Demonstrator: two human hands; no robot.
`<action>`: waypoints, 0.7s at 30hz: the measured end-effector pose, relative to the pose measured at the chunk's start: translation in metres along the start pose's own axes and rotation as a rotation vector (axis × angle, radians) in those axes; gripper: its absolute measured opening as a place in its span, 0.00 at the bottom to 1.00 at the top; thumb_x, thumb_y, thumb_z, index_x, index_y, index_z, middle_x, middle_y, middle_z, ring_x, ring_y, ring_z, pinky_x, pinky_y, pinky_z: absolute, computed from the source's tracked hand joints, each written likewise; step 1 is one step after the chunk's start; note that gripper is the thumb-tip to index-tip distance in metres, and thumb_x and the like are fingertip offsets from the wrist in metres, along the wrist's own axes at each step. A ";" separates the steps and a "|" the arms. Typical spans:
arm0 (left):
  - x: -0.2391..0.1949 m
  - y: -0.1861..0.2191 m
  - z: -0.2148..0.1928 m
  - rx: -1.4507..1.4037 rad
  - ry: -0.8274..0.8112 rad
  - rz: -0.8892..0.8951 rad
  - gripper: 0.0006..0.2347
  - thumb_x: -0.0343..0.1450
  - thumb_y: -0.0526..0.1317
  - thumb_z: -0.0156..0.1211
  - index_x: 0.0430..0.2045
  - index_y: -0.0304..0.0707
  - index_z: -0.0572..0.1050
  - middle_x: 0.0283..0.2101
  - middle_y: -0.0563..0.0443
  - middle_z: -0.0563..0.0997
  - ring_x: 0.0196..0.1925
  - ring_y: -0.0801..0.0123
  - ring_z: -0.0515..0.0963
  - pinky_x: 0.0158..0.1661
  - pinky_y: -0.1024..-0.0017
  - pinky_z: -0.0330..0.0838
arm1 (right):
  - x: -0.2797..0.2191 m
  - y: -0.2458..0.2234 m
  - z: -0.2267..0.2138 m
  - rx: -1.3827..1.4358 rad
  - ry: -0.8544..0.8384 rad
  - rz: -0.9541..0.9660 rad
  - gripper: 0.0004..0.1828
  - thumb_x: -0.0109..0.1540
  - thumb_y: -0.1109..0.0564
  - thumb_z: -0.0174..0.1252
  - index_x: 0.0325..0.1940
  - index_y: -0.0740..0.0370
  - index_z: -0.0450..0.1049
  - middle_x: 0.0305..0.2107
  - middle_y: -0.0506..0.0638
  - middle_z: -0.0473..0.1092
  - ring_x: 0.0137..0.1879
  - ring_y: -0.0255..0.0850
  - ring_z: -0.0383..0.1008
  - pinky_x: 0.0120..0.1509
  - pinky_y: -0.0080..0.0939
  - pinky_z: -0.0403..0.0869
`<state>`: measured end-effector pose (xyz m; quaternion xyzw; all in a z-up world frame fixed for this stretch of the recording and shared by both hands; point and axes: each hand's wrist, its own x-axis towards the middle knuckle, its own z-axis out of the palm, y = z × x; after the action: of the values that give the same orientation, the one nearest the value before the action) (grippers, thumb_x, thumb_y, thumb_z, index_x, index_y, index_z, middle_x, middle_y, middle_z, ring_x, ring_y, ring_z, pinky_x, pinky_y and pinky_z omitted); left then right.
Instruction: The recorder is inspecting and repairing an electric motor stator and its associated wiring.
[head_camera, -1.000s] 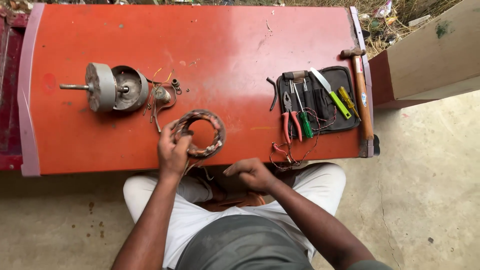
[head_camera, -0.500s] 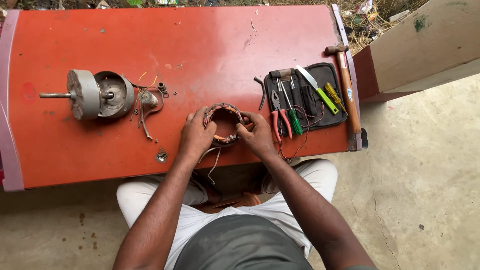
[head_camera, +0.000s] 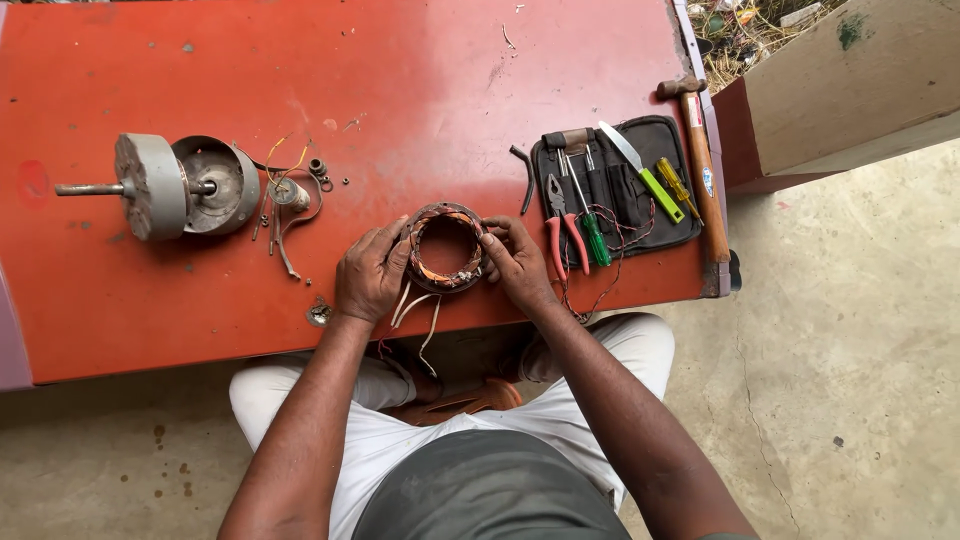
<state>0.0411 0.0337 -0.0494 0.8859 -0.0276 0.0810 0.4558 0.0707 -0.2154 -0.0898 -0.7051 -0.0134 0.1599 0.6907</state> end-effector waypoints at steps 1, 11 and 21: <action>-0.001 -0.002 0.001 0.037 0.025 0.047 0.19 0.79 0.50 0.50 0.54 0.36 0.78 0.43 0.42 0.83 0.45 0.49 0.83 0.45 0.58 0.76 | 0.001 -0.001 0.003 0.016 -0.001 -0.012 0.21 0.71 0.50 0.53 0.64 0.64 0.65 0.38 0.48 0.68 0.33 0.27 0.69 0.35 0.29 0.73; 0.003 -0.009 0.005 0.076 0.088 0.104 0.18 0.80 0.50 0.49 0.53 0.35 0.78 0.42 0.42 0.83 0.44 0.50 0.82 0.46 0.57 0.76 | 0.002 0.008 0.007 -0.030 0.069 -0.106 0.22 0.72 0.49 0.51 0.65 0.63 0.65 0.42 0.45 0.70 0.33 0.26 0.68 0.34 0.28 0.71; 0.001 -0.008 0.005 0.078 0.068 0.099 0.19 0.79 0.50 0.49 0.54 0.34 0.77 0.44 0.41 0.83 0.47 0.49 0.82 0.49 0.57 0.75 | -0.003 -0.002 0.007 -0.037 0.076 -0.075 0.21 0.72 0.52 0.52 0.66 0.64 0.66 0.42 0.47 0.69 0.33 0.26 0.68 0.34 0.26 0.71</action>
<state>0.0435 0.0339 -0.0585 0.8973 -0.0525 0.1345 0.4172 0.0662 -0.2095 -0.0870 -0.7223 -0.0166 0.1064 0.6832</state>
